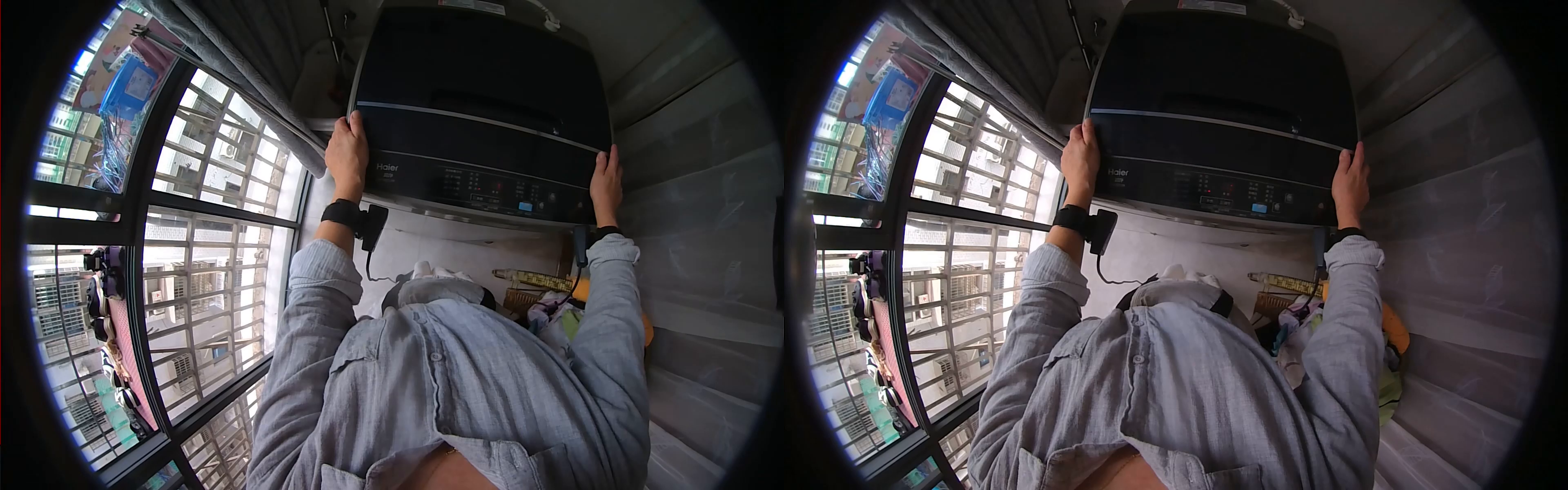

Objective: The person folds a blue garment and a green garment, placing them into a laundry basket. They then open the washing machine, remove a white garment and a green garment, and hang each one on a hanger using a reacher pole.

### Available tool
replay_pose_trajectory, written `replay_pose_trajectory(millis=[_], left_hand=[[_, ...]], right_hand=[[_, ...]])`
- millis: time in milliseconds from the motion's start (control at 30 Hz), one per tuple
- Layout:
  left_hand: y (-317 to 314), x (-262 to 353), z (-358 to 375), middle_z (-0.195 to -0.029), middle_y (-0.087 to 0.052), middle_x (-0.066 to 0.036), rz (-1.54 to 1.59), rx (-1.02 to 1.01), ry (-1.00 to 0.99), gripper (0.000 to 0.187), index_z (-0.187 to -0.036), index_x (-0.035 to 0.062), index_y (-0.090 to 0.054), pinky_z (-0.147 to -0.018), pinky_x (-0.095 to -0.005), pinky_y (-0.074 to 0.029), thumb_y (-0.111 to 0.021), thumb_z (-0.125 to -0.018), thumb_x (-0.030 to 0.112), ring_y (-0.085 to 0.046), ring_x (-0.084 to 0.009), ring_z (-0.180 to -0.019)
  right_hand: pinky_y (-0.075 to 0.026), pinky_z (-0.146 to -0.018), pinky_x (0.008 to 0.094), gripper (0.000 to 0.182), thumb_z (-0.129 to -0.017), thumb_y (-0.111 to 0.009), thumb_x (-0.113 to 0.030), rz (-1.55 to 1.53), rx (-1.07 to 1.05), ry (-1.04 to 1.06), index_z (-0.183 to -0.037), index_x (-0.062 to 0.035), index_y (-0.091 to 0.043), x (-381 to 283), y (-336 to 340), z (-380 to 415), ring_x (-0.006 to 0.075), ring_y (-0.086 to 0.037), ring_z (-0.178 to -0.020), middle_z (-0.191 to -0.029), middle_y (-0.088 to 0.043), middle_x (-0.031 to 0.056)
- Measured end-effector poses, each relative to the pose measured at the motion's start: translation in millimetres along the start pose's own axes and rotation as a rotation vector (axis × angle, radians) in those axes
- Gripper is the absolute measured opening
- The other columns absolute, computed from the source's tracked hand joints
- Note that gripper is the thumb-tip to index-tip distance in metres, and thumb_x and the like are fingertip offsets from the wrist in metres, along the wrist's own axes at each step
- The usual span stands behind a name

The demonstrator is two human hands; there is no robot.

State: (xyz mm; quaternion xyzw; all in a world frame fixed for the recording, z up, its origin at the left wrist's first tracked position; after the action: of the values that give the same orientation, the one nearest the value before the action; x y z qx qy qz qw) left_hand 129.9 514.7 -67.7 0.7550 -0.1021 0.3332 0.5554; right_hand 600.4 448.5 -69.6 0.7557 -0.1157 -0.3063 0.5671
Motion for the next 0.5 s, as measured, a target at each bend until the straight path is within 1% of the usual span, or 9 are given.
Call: replay_pose_trajectory(millis=[333, 500], left_hand=[[2.6, 2.9, 1.7, -0.093, -0.062, -0.023, -0.016, -0.005, 0.013, 0.055, -0.104, 0.0001, -0.055, -0.078, -0.0451, -0.045, -0.036, -0.089, 0.050, -0.058, -0.0395, -0.090], [0.5, 0.9, 0.6, -0.094, -0.062, -0.023, -0.023, 0.002, 0.010, 0.056, -0.105, -0.0004, -0.054, -0.078, -0.0447, -0.045, -0.036, -0.090, 0.050, -0.058, -0.0391, -0.091]], right_hand=[[-0.043, -0.086, 0.0458, 0.051, -0.093, -0.023, -0.047, -0.025, 0.023, 0.023, -0.138, -0.0236, -0.028, 2.0, -1.0, 0.4, 0.0364, -0.050, -0.109, -0.128, -0.044, 0.0147], [-0.044, -0.086, 0.0456, 0.051, -0.093, -0.026, -0.048, -0.024, 0.040, 0.032, -0.137, -0.0229, -0.030, 0.3, 0.7, 1.7, 0.0368, -0.051, -0.108, -0.128, -0.045, 0.0147]])
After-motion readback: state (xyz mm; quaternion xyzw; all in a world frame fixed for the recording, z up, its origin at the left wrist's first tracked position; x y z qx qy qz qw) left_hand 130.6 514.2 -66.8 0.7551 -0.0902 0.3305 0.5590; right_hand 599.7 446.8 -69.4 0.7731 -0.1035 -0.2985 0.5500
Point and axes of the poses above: each hand's wrist, its own z-axis away from the middle knuckle, its own y-axis out of the back of the hand, x = y × z, the point moved 3 cm from there along -z, towards the middle knuckle
